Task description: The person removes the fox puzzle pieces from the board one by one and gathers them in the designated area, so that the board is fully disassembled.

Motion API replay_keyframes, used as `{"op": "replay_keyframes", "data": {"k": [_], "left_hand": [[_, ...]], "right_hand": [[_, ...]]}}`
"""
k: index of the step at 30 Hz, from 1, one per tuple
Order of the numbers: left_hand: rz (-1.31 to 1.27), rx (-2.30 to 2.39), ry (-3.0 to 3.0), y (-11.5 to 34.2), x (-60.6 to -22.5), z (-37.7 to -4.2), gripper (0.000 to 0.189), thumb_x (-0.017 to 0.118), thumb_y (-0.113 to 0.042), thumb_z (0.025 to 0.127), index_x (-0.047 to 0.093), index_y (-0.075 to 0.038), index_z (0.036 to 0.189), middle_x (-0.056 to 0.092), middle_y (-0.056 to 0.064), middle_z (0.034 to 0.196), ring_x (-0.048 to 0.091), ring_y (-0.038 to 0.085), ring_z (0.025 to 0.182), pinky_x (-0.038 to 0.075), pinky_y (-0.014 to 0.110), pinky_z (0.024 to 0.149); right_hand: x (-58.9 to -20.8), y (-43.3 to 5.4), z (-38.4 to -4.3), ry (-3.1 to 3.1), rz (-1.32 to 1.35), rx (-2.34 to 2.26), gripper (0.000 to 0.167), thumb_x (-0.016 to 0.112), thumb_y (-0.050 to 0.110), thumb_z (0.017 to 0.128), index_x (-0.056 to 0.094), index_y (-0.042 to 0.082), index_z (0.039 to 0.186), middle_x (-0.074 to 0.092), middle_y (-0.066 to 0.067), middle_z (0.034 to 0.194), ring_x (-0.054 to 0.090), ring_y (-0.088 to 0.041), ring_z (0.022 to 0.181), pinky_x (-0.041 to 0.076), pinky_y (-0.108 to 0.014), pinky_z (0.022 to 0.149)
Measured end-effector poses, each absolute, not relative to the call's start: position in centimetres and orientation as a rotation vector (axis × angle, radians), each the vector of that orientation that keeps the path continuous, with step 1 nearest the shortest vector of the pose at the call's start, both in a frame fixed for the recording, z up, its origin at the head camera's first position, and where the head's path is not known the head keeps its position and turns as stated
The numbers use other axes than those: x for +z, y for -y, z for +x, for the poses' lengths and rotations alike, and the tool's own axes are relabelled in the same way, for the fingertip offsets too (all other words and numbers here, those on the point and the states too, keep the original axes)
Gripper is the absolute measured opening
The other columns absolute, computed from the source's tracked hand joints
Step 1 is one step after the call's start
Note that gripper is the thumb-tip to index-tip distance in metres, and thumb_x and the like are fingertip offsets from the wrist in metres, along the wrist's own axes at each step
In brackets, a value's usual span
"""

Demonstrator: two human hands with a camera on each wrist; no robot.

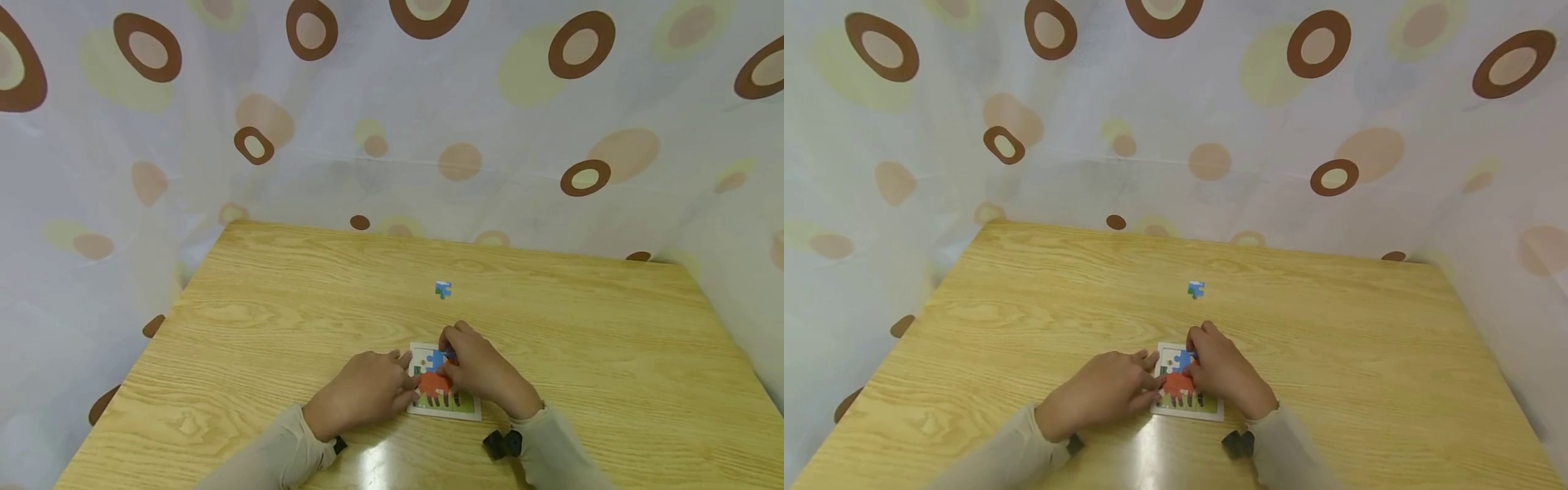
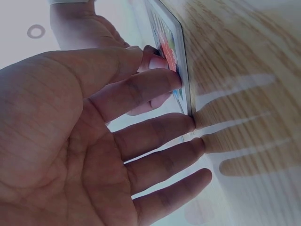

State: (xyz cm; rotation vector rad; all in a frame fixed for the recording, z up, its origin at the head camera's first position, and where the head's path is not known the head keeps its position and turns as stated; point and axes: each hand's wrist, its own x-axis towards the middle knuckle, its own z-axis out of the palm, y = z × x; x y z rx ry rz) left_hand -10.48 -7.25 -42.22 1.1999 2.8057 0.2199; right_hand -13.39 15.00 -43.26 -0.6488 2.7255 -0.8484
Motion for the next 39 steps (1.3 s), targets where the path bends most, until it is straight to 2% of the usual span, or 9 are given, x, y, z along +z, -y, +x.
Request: {"op": "replay_keyframes", "data": {"k": [3, 10, 17, 25, 29, 33, 39], "left_hand": [[1.202, 0.225, -2.807, 7.2, -42.2, -10.5, 0.025, 0.066, -0.036, 0.101, 0.082, -0.023, 0.117, 0.067, 0.012, 0.134, 0.067, 0.027, 0.121, 0.059, 0.039, 0.087], [1.218, 0.237, -2.817, 7.3, -42.3, -10.5, 0.025, 0.068, -0.035, 0.1, 0.082, -0.022, 0.115, 0.069, 0.012, 0.132, 0.067, 0.027, 0.12, 0.059, 0.039, 0.086], [1.224, 0.222, -2.816, 7.3, -42.2, -10.5, 0.025, 0.067, -0.035, 0.1, 0.082, -0.021, 0.115, 0.069, 0.012, 0.131, 0.067, 0.027, 0.12, 0.059, 0.039, 0.086], [1.235, 0.21, -2.808, 7.2, -42.1, -10.5, 0.025, 0.066, -0.035, 0.101, 0.081, -0.023, 0.117, 0.068, 0.013, 0.132, 0.067, 0.028, 0.12, 0.059, 0.04, 0.087], [1.23, 0.208, -2.813, 7.2, -42.2, -10.5, 0.026, 0.066, -0.035, 0.101, 0.081, -0.022, 0.117, 0.068, 0.013, 0.133, 0.067, 0.028, 0.12, 0.058, 0.04, 0.088], [1.232, 0.213, -2.821, 7.3, -42.2, -10.6, 0.026, 0.066, -0.035, 0.101, 0.081, -0.022, 0.117, 0.068, 0.012, 0.132, 0.068, 0.027, 0.119, 0.059, 0.04, 0.087], [1.226, 0.239, -2.804, 7.3, -42.0, -10.5, 0.026, 0.067, -0.035, 0.1, 0.081, -0.022, 0.118, 0.068, 0.013, 0.132, 0.068, 0.028, 0.119, 0.059, 0.04, 0.086]], "right_hand": [[-43.2, -15.0, -13.4, -2.736, -0.651, -0.847, 0.022, 0.078, 0.0, 0.088, 0.06, 0.005, 0.098, 0.051, -0.004, 0.093, 0.05, -0.016, 0.08, 0.05, -0.034, 0.071], [-43.1, -14.7, -13.2, -2.684, -0.557, -0.913, 0.023, 0.074, -0.006, 0.089, 0.055, 0.004, 0.098, 0.046, -0.007, 0.092, 0.048, -0.018, 0.073, 0.048, -0.027, 0.058], [-43.1, -14.7, -13.1, -2.695, -0.54, -0.907, 0.026, 0.074, -0.006, 0.088, 0.053, 0.005, 0.098, 0.044, -0.007, 0.092, 0.046, -0.018, 0.072, 0.044, -0.029, 0.059], [-43.5, -14.9, -13.4, -2.665, -0.548, -0.98, 0.028, 0.073, -0.008, 0.088, 0.051, 0.006, 0.098, 0.046, -0.007, 0.091, 0.049, -0.018, 0.075, 0.05, -0.026, 0.056], [-43.5, -15.2, -13.6, -2.671, -0.606, -0.978, 0.021, 0.07, -0.006, 0.091, 0.055, 0.007, 0.098, 0.047, -0.006, 0.09, 0.048, -0.017, 0.074, 0.047, -0.028, 0.061], [-43.3, -15.7, -13.9, -2.643, -0.653, -1.009, 0.013, 0.07, 0.0, 0.094, 0.06, 0.008, 0.092, 0.049, -0.003, 0.085, 0.045, -0.016, 0.072, 0.04, -0.031, 0.064], [-43.6, -16.8, -14.5, -2.539, -0.667, -1.107, 0.009, 0.067, 0.005, 0.099, 0.061, 0.008, 0.092, 0.053, 0.001, 0.077, 0.048, -0.013, 0.066, 0.04, -0.028, 0.06]]}}
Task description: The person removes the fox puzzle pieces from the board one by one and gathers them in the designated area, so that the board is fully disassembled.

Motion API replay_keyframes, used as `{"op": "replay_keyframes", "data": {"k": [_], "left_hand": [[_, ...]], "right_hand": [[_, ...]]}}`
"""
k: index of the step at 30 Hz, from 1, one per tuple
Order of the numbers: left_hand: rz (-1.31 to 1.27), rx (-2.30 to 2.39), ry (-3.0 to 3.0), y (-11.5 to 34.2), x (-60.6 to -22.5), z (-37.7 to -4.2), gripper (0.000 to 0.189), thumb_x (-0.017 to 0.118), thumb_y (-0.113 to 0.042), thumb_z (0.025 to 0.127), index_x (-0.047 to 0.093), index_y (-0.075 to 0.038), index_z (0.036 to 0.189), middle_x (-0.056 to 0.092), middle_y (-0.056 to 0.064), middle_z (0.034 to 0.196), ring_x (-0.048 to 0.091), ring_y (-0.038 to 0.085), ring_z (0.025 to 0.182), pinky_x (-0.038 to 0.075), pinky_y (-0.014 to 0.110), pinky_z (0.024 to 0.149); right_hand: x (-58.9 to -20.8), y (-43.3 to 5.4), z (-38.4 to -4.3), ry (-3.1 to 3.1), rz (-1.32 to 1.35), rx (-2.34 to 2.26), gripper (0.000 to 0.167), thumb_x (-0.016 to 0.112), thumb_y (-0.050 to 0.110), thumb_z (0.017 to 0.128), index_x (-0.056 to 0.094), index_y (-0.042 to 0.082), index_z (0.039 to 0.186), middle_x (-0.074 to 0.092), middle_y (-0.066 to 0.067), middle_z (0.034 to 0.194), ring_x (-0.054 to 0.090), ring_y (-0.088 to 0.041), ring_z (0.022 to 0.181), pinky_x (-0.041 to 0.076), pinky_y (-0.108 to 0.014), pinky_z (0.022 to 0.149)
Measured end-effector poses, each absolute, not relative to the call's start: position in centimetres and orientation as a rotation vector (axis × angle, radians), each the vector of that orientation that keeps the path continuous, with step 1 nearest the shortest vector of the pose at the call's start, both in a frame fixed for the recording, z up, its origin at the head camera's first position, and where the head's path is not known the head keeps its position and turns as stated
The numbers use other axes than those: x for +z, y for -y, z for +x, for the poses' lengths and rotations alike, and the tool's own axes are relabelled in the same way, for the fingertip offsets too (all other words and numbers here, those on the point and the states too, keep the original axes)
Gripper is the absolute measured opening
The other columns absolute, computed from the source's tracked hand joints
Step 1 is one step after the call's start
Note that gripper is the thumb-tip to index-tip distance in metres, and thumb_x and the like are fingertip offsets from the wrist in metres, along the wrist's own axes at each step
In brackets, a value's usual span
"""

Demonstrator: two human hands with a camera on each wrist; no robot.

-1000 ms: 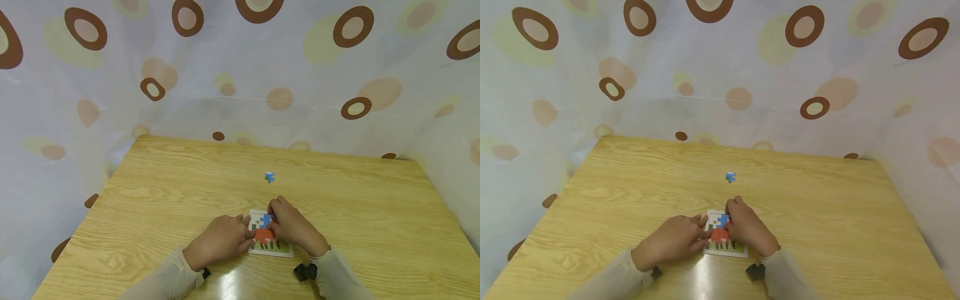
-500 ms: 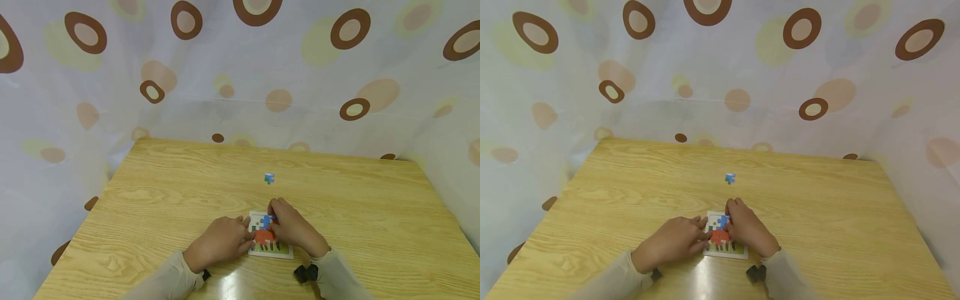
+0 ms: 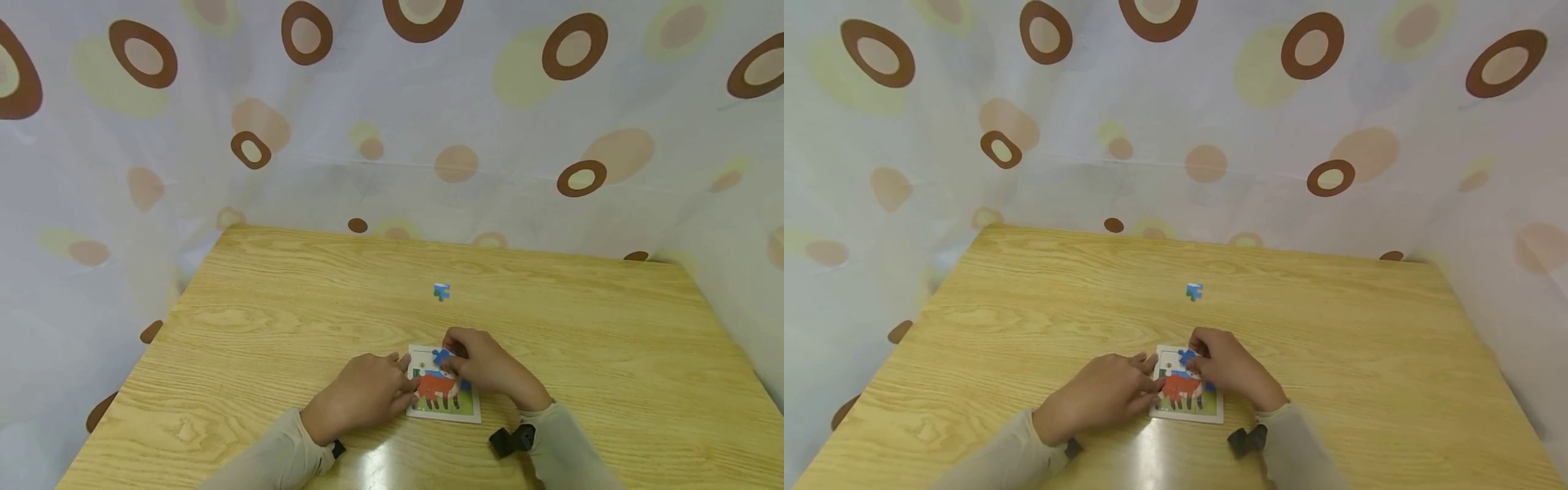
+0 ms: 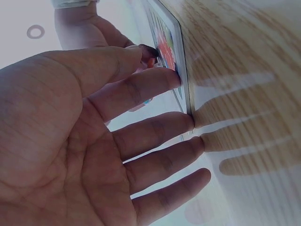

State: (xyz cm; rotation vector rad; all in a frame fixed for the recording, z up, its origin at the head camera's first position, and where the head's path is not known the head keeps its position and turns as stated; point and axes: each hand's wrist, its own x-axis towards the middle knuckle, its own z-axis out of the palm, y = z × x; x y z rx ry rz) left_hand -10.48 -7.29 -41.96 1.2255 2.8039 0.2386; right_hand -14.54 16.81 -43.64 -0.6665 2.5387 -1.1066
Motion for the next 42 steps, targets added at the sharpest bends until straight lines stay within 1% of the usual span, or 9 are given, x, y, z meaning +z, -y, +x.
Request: {"op": "replay_keyframes", "data": {"k": [4, 9, 14, 17, 20, 26, 31, 36, 42], "left_hand": [[1.224, 0.234, -2.793, 7.3, -41.9, -10.5, 0.026, 0.066, -0.035, 0.101, 0.081, -0.022, 0.119, 0.068, 0.013, 0.133, 0.067, 0.028, 0.12, 0.058, 0.04, 0.09], [1.214, 0.244, -2.782, 7.3, -42.0, -10.6, 0.026, 0.065, -0.035, 0.102, 0.08, -0.022, 0.119, 0.067, 0.014, 0.134, 0.066, 0.028, 0.122, 0.057, 0.04, 0.092], [1.194, 0.275, -2.774, 7.3, -42.2, -10.7, 0.026, 0.065, -0.035, 0.102, 0.08, -0.022, 0.12, 0.066, 0.014, 0.135, 0.065, 0.028, 0.123, 0.057, 0.041, 0.092], [1.183, 0.292, -2.767, 7.2, -42.4, -10.7, 0.026, 0.065, -0.035, 0.102, 0.079, -0.023, 0.12, 0.065, 0.013, 0.136, 0.065, 0.028, 0.124, 0.057, 0.041, 0.092], [1.166, 0.297, -2.761, 7.2, -42.5, -10.7, 0.026, 0.065, -0.036, 0.102, 0.079, -0.023, 0.12, 0.065, 0.013, 0.136, 0.064, 0.027, 0.124, 0.057, 0.041, 0.092], [1.158, 0.294, -2.768, 7.3, -42.5, -10.7, 0.026, 0.065, -0.035, 0.102, 0.08, -0.023, 0.12, 0.065, 0.013, 0.136, 0.065, 0.027, 0.124, 0.058, 0.041, 0.09], [1.169, 0.289, -2.769, 7.4, -42.4, -10.7, 0.026, 0.065, -0.035, 0.102, 0.08, -0.024, 0.12, 0.065, 0.012, 0.136, 0.065, 0.026, 0.124, 0.058, 0.041, 0.09], [1.161, 0.275, -2.762, 7.4, -42.4, -10.7, 0.026, 0.065, -0.036, 0.102, 0.079, -0.025, 0.121, 0.065, 0.011, 0.136, 0.064, 0.026, 0.125, 0.057, 0.042, 0.091], [1.155, 0.26, -2.774, 7.5, -42.3, -10.6, 0.026, 0.065, -0.037, 0.102, 0.079, -0.026, 0.121, 0.065, 0.01, 0.136, 0.064, 0.025, 0.125, 0.057, 0.044, 0.091]], "right_hand": [[-43.6, -17.6, -15.2, -2.56, -0.685, -1.139, 0.004, 0.065, 0.004, 0.099, 0.065, 0.007, 0.098, 0.058, 0.001, 0.083, 0.052, -0.013, 0.067, 0.045, -0.029, 0.062], [-42.7, -18.8, -17.0, -2.664, -0.63, -1.092, 0.013, 0.062, -0.002, 0.099, 0.069, 0.009, 0.104, 0.063, -0.004, 0.088, 0.054, -0.016, 0.07, 0.047, -0.034, 0.064], [-42.2, -19.9, -19.6, -2.755, -0.505, -0.998, 0.015, 0.058, -0.002, 0.1, 0.063, 0.004, 0.113, 0.065, -0.012, 0.096, 0.058, -0.023, 0.077, 0.047, -0.04, 0.069], [-42.5, -20.4, -20.9, -2.78, -0.431, -0.969, 0.015, 0.057, -0.001, 0.1, 0.059, 0.002, 0.114, 0.065, -0.015, 0.099, 0.059, -0.024, 0.079, 0.047, -0.04, 0.069], [-43.0, -20.7, -21.8, -2.8, -0.409, -0.955, 0.015, 0.057, -0.001, 0.1, 0.058, 0.003, 0.114, 0.066, -0.015, 0.1, 0.059, -0.024, 0.077, 0.046, -0.039, 0.068], [-43.8, -20.2, -23.1, -2.881, -0.425, -0.872, 0.016, 0.059, -0.001, 0.1, 0.063, 0.003, 0.115, 0.068, -0.014, 0.097, 0.061, -0.024, 0.074, 0.047, -0.041, 0.065], [-44.0, -19.9, -23.8, -2.874, -0.388, -0.852, 0.02, 0.063, 0.004, 0.099, 0.061, 0.0, 0.119, 0.066, -0.015, 0.099, 0.062, -0.026, 0.079, 0.051, -0.044, 0.069], [-44.3, -19.9, -24.0, -2.851, -0.402, -0.874, 0.021, 0.069, 0.007, 0.098, 0.063, 0.0, 0.117, 0.062, -0.017, 0.101, 0.059, -0.028, 0.084, 0.05, -0.044, 0.071], [-44.6, -19.6, -23.8, -2.936, -0.429, -0.836, 0.022, 0.07, 0.006, 0.098, 0.067, -0.001, 0.118, 0.057, -0.019, 0.104, 0.059, -0.029, 0.085, 0.052, -0.046, 0.073]]}}
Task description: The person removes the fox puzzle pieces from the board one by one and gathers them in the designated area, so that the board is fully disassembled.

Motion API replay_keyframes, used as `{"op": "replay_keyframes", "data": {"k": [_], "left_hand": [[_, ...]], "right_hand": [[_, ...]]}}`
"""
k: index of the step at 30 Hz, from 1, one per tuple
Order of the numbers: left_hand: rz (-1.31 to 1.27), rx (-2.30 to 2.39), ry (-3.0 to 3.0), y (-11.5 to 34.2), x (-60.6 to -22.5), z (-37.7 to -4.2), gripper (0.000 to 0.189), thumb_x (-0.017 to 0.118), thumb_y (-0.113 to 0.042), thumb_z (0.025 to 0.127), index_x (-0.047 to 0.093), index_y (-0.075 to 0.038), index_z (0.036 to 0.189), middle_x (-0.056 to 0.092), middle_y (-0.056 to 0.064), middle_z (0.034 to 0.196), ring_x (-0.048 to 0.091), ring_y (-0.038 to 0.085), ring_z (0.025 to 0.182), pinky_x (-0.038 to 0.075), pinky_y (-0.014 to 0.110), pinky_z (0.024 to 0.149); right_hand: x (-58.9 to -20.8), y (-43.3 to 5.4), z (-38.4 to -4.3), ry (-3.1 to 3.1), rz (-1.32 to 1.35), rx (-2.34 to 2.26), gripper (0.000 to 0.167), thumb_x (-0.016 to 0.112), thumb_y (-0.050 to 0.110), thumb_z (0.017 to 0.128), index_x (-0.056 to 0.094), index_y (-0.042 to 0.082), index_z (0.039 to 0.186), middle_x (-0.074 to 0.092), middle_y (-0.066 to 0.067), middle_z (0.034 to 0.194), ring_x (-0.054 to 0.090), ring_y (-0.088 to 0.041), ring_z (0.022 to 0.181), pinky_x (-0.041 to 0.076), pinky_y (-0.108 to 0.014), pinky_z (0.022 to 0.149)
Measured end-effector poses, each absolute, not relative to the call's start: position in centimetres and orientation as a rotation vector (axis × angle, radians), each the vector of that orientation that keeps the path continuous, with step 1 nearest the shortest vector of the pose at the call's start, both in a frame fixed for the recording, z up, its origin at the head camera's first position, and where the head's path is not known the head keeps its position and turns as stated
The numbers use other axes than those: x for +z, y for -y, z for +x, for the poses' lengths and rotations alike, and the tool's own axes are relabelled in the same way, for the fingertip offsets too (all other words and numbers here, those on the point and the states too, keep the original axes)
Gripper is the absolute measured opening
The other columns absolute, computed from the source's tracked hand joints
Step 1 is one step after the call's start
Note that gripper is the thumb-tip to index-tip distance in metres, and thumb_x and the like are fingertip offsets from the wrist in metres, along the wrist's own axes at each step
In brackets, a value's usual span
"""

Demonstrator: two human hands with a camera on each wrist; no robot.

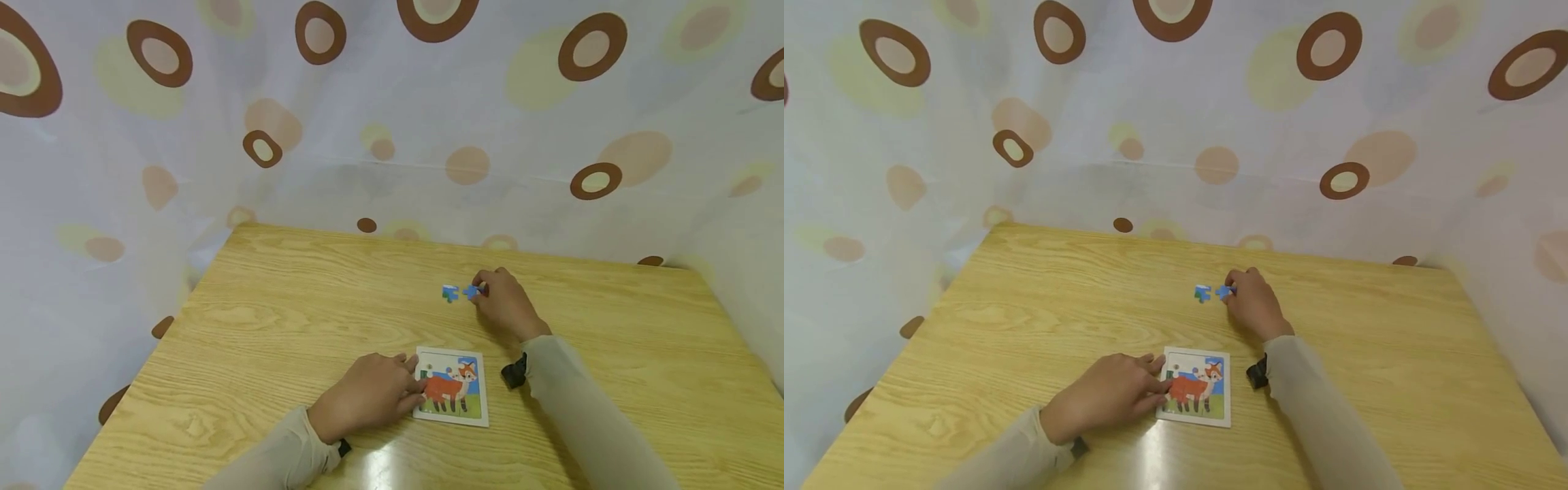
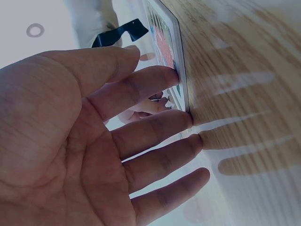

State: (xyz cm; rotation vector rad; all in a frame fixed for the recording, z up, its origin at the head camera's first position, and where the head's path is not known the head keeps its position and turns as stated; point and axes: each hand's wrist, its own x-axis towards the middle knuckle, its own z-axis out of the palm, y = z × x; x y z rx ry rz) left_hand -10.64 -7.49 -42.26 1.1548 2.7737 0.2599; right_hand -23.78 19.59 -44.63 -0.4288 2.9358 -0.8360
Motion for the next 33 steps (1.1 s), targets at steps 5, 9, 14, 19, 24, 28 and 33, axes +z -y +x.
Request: {"op": "replay_keyframes", "data": {"k": [5, 9, 14, 19, 24, 28, 33], "left_hand": [[1.162, 0.257, -2.775, 7.4, -42.1, -10.6, 0.026, 0.065, -0.037, 0.102, 0.079, -0.026, 0.12, 0.066, 0.01, 0.136, 0.065, 0.024, 0.124, 0.057, 0.043, 0.091], [1.167, 0.253, -2.778, 7.4, -42.0, -10.7, 0.026, 0.065, -0.038, 0.102, 0.079, -0.026, 0.12, 0.066, 0.01, 0.136, 0.065, 0.025, 0.124, 0.057, 0.042, 0.091], [1.172, 0.251, -2.779, 7.3, -41.9, -10.7, 0.025, 0.065, -0.037, 0.102, 0.08, -0.026, 0.119, 0.066, 0.01, 0.136, 0.065, 0.025, 0.124, 0.057, 0.042, 0.091], [1.179, 0.257, -2.779, 7.2, -41.9, -10.6, 0.025, 0.065, -0.037, 0.102, 0.08, -0.026, 0.119, 0.066, 0.01, 0.135, 0.065, 0.025, 0.124, 0.057, 0.042, 0.091], [1.181, 0.245, -2.782, 7.3, -41.8, -10.6, 0.026, 0.065, -0.037, 0.101, 0.08, -0.026, 0.119, 0.066, 0.01, 0.135, 0.065, 0.025, 0.124, 0.057, 0.04, 0.091], [1.181, 0.25, -2.784, 7.2, -41.9, -10.7, 0.026, 0.066, -0.037, 0.101, 0.08, -0.026, 0.119, 0.066, 0.01, 0.135, 0.065, 0.026, 0.123, 0.057, 0.041, 0.091], [1.18, 0.201, -2.795, 7.1, -42.1, -10.5, 0.03, 0.066, -0.04, 0.101, 0.078, -0.025, 0.123, 0.065, 0.012, 0.136, 0.066, 0.027, 0.122, 0.058, 0.043, 0.09]], "right_hand": [[-44.7, -19.5, -23.4, -2.987, -0.423, -0.8, 0.026, 0.069, 0.005, 0.098, 0.072, -0.006, 0.121, 0.06, -0.019, 0.104, 0.06, -0.03, 0.087, 0.054, -0.046, 0.074], [-44.6, -19.5, -23.3, -3.002, -0.438, -0.787, 0.025, 0.069, 0.005, 0.098, 0.073, -0.007, 0.119, 0.062, -0.018, 0.101, 0.059, -0.028, 0.085, 0.054, -0.045, 0.073], [-44.4, -19.8, -23.0, -2.966, -0.412, -0.804, 0.03, 0.067, 0.007, 0.099, 0.069, -0.007, 0.126, 0.061, -0.018, 0.102, 0.059, -0.029, 0.085, 0.053, -0.045, 0.073], [-44.0, -20.5, -22.4, -2.903, -0.375, -0.889, 0.04, 0.065, 0.009, 0.1, 0.059, -0.007, 0.136, 0.059, -0.022, 0.109, 0.061, -0.035, 0.093, 0.053, -0.052, 0.08], [-43.0, -20.5, -20.7, -2.837, -0.441, -0.91, 0.033, 0.066, 0.009, 0.1, 0.062, -0.006, 0.129, 0.062, -0.019, 0.105, 0.062, -0.033, 0.091, 0.054, -0.05, 0.077], [-42.5, -19.9, -18.4, -2.773, -0.51, -0.937, 0.019, 0.068, 0.008, 0.099, 0.067, -0.002, 0.115, 0.063, -0.009, 0.093, 0.059, -0.022, 0.079, 0.052, -0.04, 0.068], [-42.5, -19.1, -15.7, -2.691, -0.605, -0.984, 0.013, 0.073, 0.01, 0.097, 0.067, 0.002, 0.105, 0.061, 0.0, 0.082, 0.053, -0.014, 0.068, 0.046, -0.032, 0.06]]}}
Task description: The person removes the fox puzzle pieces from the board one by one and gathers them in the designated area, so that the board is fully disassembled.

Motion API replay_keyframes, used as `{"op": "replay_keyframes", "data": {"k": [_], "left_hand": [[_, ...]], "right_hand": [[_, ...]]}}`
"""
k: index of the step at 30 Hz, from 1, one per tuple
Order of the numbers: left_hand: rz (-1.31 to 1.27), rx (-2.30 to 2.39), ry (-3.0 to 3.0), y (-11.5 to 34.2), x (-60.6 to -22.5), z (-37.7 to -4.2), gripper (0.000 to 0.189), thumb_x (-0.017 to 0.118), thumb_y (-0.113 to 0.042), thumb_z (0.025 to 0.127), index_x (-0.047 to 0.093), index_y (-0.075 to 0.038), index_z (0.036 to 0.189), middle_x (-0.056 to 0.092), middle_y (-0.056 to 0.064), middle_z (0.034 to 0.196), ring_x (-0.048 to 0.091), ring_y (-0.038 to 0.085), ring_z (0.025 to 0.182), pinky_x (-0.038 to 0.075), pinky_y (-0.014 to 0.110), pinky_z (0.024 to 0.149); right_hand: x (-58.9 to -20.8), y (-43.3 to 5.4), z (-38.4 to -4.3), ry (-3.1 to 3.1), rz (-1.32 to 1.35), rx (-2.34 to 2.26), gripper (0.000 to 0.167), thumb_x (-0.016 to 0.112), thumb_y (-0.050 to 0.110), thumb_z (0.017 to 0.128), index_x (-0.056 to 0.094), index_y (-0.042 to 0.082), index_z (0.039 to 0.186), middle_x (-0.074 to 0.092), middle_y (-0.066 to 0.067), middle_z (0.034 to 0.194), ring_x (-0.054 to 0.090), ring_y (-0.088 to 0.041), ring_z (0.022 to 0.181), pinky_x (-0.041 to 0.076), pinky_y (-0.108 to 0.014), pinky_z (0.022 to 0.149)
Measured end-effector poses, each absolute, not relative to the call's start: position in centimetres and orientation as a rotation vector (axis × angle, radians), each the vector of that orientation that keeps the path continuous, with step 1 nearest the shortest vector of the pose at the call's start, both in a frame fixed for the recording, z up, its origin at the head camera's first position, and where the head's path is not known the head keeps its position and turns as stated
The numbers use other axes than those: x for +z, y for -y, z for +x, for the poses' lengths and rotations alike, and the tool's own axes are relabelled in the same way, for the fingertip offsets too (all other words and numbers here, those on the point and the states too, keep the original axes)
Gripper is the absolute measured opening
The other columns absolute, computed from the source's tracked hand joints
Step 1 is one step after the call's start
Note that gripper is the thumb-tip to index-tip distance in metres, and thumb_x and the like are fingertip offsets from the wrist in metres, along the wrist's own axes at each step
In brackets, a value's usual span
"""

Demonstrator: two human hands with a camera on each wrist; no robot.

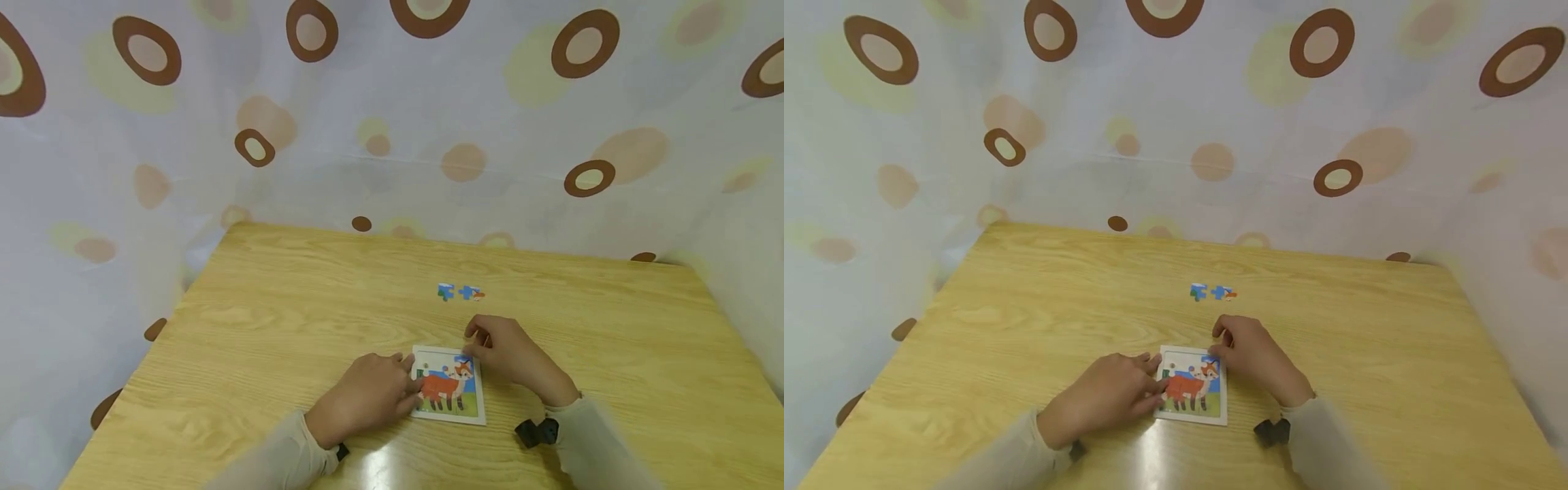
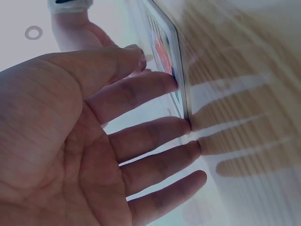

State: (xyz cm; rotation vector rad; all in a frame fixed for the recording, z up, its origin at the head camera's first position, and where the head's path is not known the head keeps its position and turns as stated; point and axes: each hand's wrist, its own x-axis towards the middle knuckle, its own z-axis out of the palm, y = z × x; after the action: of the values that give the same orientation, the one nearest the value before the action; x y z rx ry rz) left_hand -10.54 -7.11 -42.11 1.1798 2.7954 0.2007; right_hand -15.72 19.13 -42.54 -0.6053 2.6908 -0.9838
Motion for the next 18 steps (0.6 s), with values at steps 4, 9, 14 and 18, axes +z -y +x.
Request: {"op": "replay_keyframes", "data": {"k": [4, 9, 14, 18], "left_hand": [[1.189, 0.141, -2.815, 6.9, -42.2, -10.4, 0.035, 0.067, -0.045, 0.099, 0.078, -0.024, 0.124, 0.066, 0.012, 0.137, 0.067, 0.029, 0.12, 0.058, 0.044, 0.088], [1.186, 0.149, -2.862, 6.2, -42.1, -10.5, 0.028, 0.072, -0.047, 0.095, 0.082, -0.022, 0.103, 0.072, 0.004, 0.115, 0.07, 0.021, 0.101, 0.056, 0.036, 0.078], [1.198, 0.112, -2.908, 5.0, -42.3, -10.9, 0.038, 0.08, -0.057, 0.084, 0.079, -0.021, 0.098, 0.066, -0.001, 0.109, 0.063, 0.017, 0.098, 0.051, 0.032, 0.078], [1.185, 0.057, -2.843, 4.4, -42.5, -11.0, 0.058, 0.084, -0.063, 0.075, 0.077, -0.024, 0.117, 0.064, 0.004, 0.136, 0.06, 0.024, 0.125, 0.052, 0.038, 0.095]], "right_hand": [[-42.8, -19.0, -14.2, -2.655, -0.654, -0.976, 0.016, 0.077, 0.012, 0.094, 0.067, 0.004, 0.103, 0.057, 0.002, 0.081, 0.049, -0.012, 0.069, 0.044, -0.029, 0.062], [-43.2, -19.1, -13.1, -2.691, -0.659, -0.96, 0.021, 0.081, 0.009, 0.089, 0.066, 0.004, 0.104, 0.053, 0.0, 0.083, 0.046, -0.014, 0.072, 0.042, -0.029, 0.064], [-43.6, -18.9, -12.5, -2.737, -0.608, -0.947, 0.023, 0.081, 0.006, 0.088, 0.064, 0.004, 0.104, 0.052, -0.001, 0.085, 0.046, -0.014, 0.074, 0.041, -0.029, 0.065], [-43.7, -18.6, -12.3, -2.757, -0.58, -0.927, 0.023, 0.079, 0.004, 0.089, 0.062, 0.005, 0.104, 0.051, -0.001, 0.086, 0.046, -0.014, 0.074, 0.041, -0.028, 0.064]]}}
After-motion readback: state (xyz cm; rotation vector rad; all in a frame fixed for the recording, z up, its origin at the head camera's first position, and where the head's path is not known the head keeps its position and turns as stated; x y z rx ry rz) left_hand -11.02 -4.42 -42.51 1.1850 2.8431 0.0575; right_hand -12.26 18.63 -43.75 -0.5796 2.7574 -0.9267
